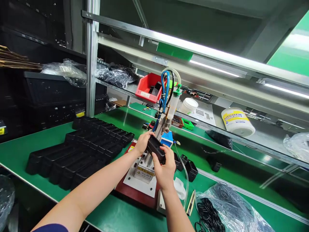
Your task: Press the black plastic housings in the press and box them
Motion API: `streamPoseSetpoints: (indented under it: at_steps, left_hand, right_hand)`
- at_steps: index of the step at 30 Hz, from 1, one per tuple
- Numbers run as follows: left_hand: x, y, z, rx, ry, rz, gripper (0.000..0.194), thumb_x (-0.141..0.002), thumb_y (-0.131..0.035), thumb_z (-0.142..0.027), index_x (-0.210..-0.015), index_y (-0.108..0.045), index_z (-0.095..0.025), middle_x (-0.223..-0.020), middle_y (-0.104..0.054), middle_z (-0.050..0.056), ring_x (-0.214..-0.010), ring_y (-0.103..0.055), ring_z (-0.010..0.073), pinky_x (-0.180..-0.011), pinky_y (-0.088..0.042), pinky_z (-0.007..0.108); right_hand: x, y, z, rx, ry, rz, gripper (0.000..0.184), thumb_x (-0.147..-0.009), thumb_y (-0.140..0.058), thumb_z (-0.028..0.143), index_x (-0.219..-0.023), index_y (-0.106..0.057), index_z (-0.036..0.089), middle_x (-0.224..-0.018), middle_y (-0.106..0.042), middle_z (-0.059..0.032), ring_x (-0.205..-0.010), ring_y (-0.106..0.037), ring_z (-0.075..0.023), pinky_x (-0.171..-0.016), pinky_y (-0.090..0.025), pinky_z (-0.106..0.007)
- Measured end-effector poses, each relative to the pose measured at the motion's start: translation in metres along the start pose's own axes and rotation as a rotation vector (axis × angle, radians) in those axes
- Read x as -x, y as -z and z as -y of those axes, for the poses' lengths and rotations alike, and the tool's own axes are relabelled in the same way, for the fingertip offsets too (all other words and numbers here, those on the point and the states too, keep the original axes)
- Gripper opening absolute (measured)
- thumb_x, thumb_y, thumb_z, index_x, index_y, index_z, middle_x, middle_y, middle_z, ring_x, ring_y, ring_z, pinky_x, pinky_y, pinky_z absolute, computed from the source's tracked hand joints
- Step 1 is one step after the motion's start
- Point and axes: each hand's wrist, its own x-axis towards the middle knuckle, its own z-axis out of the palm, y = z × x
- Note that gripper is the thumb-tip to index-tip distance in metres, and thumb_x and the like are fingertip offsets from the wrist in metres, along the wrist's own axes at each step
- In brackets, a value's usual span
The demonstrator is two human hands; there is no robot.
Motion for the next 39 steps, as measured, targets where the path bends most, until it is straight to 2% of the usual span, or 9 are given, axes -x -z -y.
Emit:
streamPoseSetpoints:
  at_steps: [2, 6, 8, 11, 18, 24, 29, 34, 39]
  left_hand:
    - [0.000, 0.001, 0.000, -0.013, -0.011, 0.022, 0.029, -0.077, -0.034, -0.028, -0.078, -0.060, -0.016, -0.080, -0.061, 0.004, -0.076, -0.053, 0.0176, -0.071, -0.042, 0.029]
    - [0.000, 0.003, 0.002, -0.036, -0.023, 0.052, 0.030, -0.078, -0.034, -0.029, -0.081, -0.060, -0.016, -0.084, -0.062, 0.004, -0.080, -0.054, 0.0185, -0.075, -0.043, 0.030]
    - [-0.001, 0.005, 0.003, -0.047, -0.021, 0.063, 0.030, -0.079, -0.033, -0.028, -0.082, -0.060, -0.016, -0.084, -0.062, 0.004, -0.081, -0.054, 0.0189, -0.075, -0.042, 0.030]
    - [-0.002, 0.009, 0.003, -0.065, -0.006, 0.103, 0.029, -0.078, -0.034, -0.028, -0.082, -0.061, -0.016, -0.081, -0.061, 0.003, -0.079, -0.053, 0.0188, -0.071, -0.041, 0.029]
    - [-0.005, 0.018, 0.008, -0.054, 0.051, 0.189, 0.029, -0.080, -0.039, -0.028, -0.086, -0.065, -0.017, -0.088, -0.065, 0.003, -0.082, -0.055, 0.0194, -0.075, -0.041, 0.029]
    - [-0.001, 0.010, 0.009, 0.027, 0.060, 0.132, 0.031, -0.081, -0.038, -0.032, -0.089, -0.063, -0.016, -0.090, -0.066, 0.005, -0.084, -0.058, 0.0199, -0.078, -0.045, 0.030]
    - [0.003, 0.000, 0.003, 0.072, 0.027, 0.027, 0.036, -0.084, -0.038, -0.040, -0.091, -0.064, -0.016, -0.084, -0.066, 0.006, -0.078, -0.060, 0.0192, -0.074, -0.047, 0.031]
    - [0.001, -0.009, -0.005, 0.050, 0.004, -0.149, 0.046, -0.087, -0.036, -0.050, -0.076, -0.066, -0.016, -0.078, -0.065, 0.005, -0.073, -0.057, 0.0177, -0.069, -0.045, 0.029]
    - [0.011, -0.002, -0.027, 0.047, -0.028, -0.202, 0.050, -0.089, -0.036, -0.053, -0.076, -0.066, -0.016, -0.074, -0.064, 0.003, -0.066, -0.055, 0.0154, -0.062, -0.042, 0.027]
  right_hand:
    - [0.000, 0.002, 0.000, 0.044, 0.019, 0.002, 0.022, -0.087, -0.059, 0.033, -0.104, -0.058, 0.019, -0.115, -0.059, -0.0117, -0.107, -0.058, -0.0230, -0.089, -0.051, -0.043]
    - [-0.002, 0.001, -0.004, 0.178, 0.176, -0.027, 0.016, -0.087, -0.060, 0.033, -0.091, -0.060, 0.017, -0.119, -0.061, -0.0134, -0.119, -0.052, -0.0286, -0.094, -0.046, -0.049]
    - [-0.004, -0.002, -0.006, 0.172, 0.226, -0.062, 0.012, -0.088, -0.059, 0.029, -0.086, -0.059, 0.017, -0.115, -0.063, -0.0126, -0.113, -0.056, -0.0269, -0.090, -0.048, -0.046]
    - [-0.006, -0.006, -0.008, 0.143, 0.220, -0.105, 0.009, -0.088, -0.059, 0.025, -0.083, -0.057, 0.018, -0.106, -0.066, -0.0116, -0.097, -0.063, -0.0215, -0.080, -0.051, -0.039]
    - [-0.003, -0.014, -0.007, 0.030, 0.148, -0.166, 0.006, -0.085, -0.060, 0.019, -0.082, -0.055, 0.018, -0.104, -0.066, -0.0133, -0.098, -0.064, -0.0201, -0.081, -0.055, -0.036]
    - [0.004, -0.016, -0.007, 0.003, 0.120, -0.144, 0.006, -0.086, -0.060, 0.019, -0.091, -0.056, 0.018, -0.113, -0.062, -0.0144, -0.105, -0.061, -0.0214, -0.085, -0.054, -0.038]
    - [0.012, -0.019, -0.013, 0.016, 0.077, -0.105, 0.036, -0.087, -0.060, 0.029, -0.119, -0.048, 0.017, -0.116, -0.057, -0.0149, -0.111, -0.056, -0.0236, -0.089, -0.053, -0.042]
    - [0.001, -0.012, -0.014, 0.022, 0.115, -0.080, 0.036, -0.087, -0.062, 0.035, -0.116, -0.049, 0.018, -0.107, -0.059, -0.0116, -0.102, -0.058, -0.0223, -0.083, -0.055, -0.039]
    - [-0.006, 0.004, 0.004, -0.036, 0.154, -0.076, 0.033, -0.086, -0.064, 0.033, -0.112, -0.050, 0.018, -0.102, -0.059, -0.0098, -0.096, -0.059, -0.0202, -0.080, -0.055, -0.035]
